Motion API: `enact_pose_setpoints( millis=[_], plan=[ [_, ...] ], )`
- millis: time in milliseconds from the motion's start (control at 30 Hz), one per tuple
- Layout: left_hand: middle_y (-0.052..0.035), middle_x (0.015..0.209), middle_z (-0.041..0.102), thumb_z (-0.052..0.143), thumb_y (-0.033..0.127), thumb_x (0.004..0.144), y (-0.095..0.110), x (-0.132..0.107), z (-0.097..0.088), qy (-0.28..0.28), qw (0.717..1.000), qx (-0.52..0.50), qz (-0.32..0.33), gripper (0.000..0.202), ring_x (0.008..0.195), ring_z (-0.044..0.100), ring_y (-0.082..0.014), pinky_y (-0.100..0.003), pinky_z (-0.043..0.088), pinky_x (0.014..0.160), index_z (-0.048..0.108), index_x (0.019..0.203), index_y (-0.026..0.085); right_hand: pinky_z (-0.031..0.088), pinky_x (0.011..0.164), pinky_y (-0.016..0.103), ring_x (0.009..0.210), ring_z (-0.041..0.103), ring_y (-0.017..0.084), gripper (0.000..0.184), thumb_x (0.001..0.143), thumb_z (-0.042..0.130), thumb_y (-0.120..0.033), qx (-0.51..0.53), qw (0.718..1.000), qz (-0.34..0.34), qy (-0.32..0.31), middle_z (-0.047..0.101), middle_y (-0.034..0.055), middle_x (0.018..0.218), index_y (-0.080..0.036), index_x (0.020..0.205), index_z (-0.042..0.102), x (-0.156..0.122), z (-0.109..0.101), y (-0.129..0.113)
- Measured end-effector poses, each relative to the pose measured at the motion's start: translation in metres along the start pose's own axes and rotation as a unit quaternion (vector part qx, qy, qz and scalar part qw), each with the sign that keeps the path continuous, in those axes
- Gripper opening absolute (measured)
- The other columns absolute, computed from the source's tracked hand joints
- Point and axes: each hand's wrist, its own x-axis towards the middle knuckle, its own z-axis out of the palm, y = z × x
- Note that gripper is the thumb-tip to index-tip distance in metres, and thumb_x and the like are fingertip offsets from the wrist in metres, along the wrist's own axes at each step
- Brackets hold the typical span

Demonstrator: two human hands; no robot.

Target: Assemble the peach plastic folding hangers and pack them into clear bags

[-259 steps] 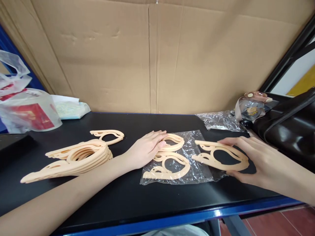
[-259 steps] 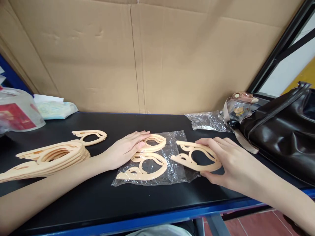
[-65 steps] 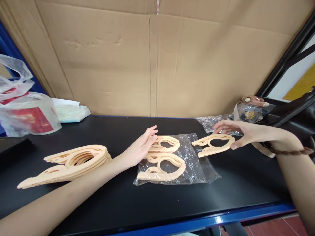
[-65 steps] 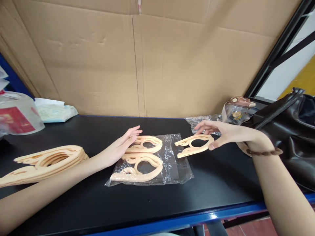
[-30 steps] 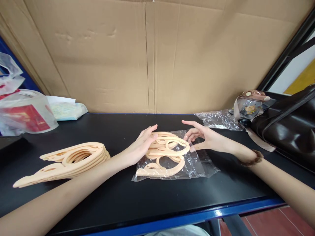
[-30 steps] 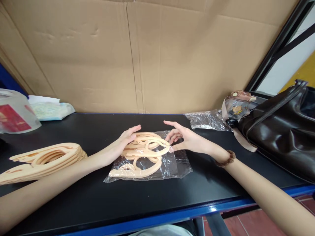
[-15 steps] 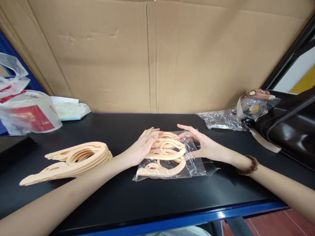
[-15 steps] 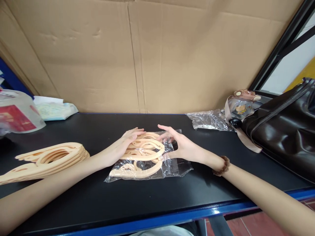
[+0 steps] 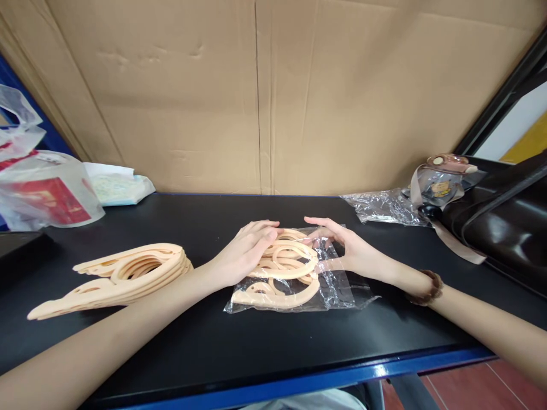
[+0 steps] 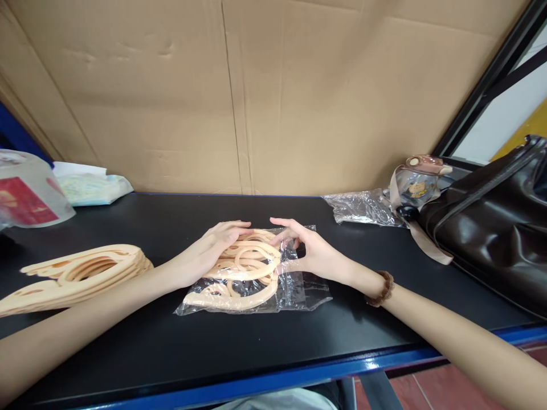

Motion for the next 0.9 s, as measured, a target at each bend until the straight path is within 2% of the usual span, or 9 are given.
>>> enact_pose_setpoints(
  millis=[100,233,333,400,567,667,767,833,900],
  plan=[
    [0.0,0.142,0.047,0.026,0.041,0.099,0.004,-0.001,-0.004,0.01,0.997,0.026,0.07,0.044,0.138,0.03,-0.0195,-0.044,0.014,0.117,0.056,0.126,0.024,0.043,0.089,0.041,0.101,0.058,0.021,0.078,0.071,0.076,-0.035,-0.026,1.0,-0.003,0.01,0.065,0.0047,0.111,-0.028,0.138,0.036,0.001,-0.001,-0.003],
    [0.0034,0.131,0.058,0.027,0.035,0.099,0.013,-0.004,-0.011,-0.024,0.99,-0.008,0.141,0.042,0.129,0.043,-0.0178,-0.035,0.031,0.111,0.065,0.116,0.028,0.047,0.082,0.037,0.089,0.061,0.018,0.069,0.074,0.074,-0.033,-0.006,1.0,0.006,-0.005,0.068,0.0028,0.099,-0.027,0.134,0.041,0.0,-0.013,-0.006],
    [0.0052,0.128,0.061,0.024,0.037,0.099,0.02,-0.005,-0.013,-0.052,0.991,0.017,0.122,0.045,0.121,0.051,-0.0178,-0.033,0.036,0.106,0.065,0.115,0.031,0.048,0.077,0.035,0.079,0.063,0.017,0.045,0.082,0.064,-0.037,-0.003,0.999,0.031,0.023,0.069,0.003,0.088,-0.023,0.123,0.053,-0.002,-0.028,-0.007],
    [0.0047,0.125,0.062,0.021,0.038,0.099,0.024,-0.005,-0.013,-0.039,0.993,0.065,0.093,0.048,0.116,0.054,-0.0184,-0.032,0.039,0.102,0.066,0.114,0.032,0.049,0.074,0.033,0.076,0.063,0.017,0.035,0.087,0.056,-0.042,-0.029,0.997,0.033,0.067,0.068,0.0041,0.084,-0.021,0.115,0.059,-0.003,-0.038,-0.007],
    [-0.003,0.091,0.068,0.026,0.046,0.096,0.03,-0.007,-0.014,0.019,0.976,0.214,0.045,0.049,0.084,0.064,-0.0218,-0.03,0.047,0.072,0.07,0.104,0.027,0.043,0.057,0.027,0.056,0.056,0.013,0.036,0.088,0.051,-0.05,-0.139,0.973,0.061,0.173,0.06,0.0001,0.061,-0.018,0.099,0.064,-0.004,-0.052,-0.01],
    [-0.0006,0.077,0.068,0.025,0.044,0.096,0.032,-0.01,-0.017,0.018,0.971,0.235,0.032,0.048,0.071,0.064,-0.0203,-0.027,0.043,0.061,0.071,0.095,0.029,0.04,0.049,0.025,0.042,0.05,0.011,0.044,0.088,0.049,-0.056,-0.163,0.969,0.131,0.133,0.055,-0.0038,0.048,-0.018,0.108,0.061,-0.005,-0.051,-0.008],
    [0.0038,0.077,0.071,0.024,0.036,0.097,0.03,-0.011,-0.017,0.052,0.984,0.169,0.004,0.046,0.074,0.064,-0.0179,-0.028,0.043,0.067,0.069,0.098,0.03,0.037,0.04,0.024,0.036,0.049,0.011,0.058,0.09,0.039,-0.06,-0.091,0.973,0.211,0.036,0.059,-0.0034,0.049,-0.018,0.128,0.048,-0.006,-0.043,-0.004],
    [0.0042,0.094,0.072,0.025,0.036,0.097,0.025,-0.01,-0.015,0.08,0.985,0.149,0.015,0.044,0.089,0.063,-0.0185,-0.03,0.045,0.078,0.068,0.101,0.029,0.036,0.036,0.022,0.037,0.051,0.01,0.063,0.088,0.044,-0.058,-0.02,0.973,0.232,0.0,0.061,-0.0026,0.056,-0.019,0.136,0.037,-0.006,-0.037,-0.002],
    [0.0033,0.116,0.066,0.028,0.041,0.097,0.021,-0.007,-0.012,0.067,0.985,0.153,0.052,0.043,0.109,0.055,-0.0202,-0.032,0.042,0.091,0.067,0.106,0.028,0.038,0.037,0.02,0.045,0.054,0.01,0.071,0.082,0.061,-0.05,0.028,0.976,0.218,-0.003,0.062,-0.0022,0.065,-0.021,0.139,0.031,-0.005,-0.032,-0.001]
  ],
)
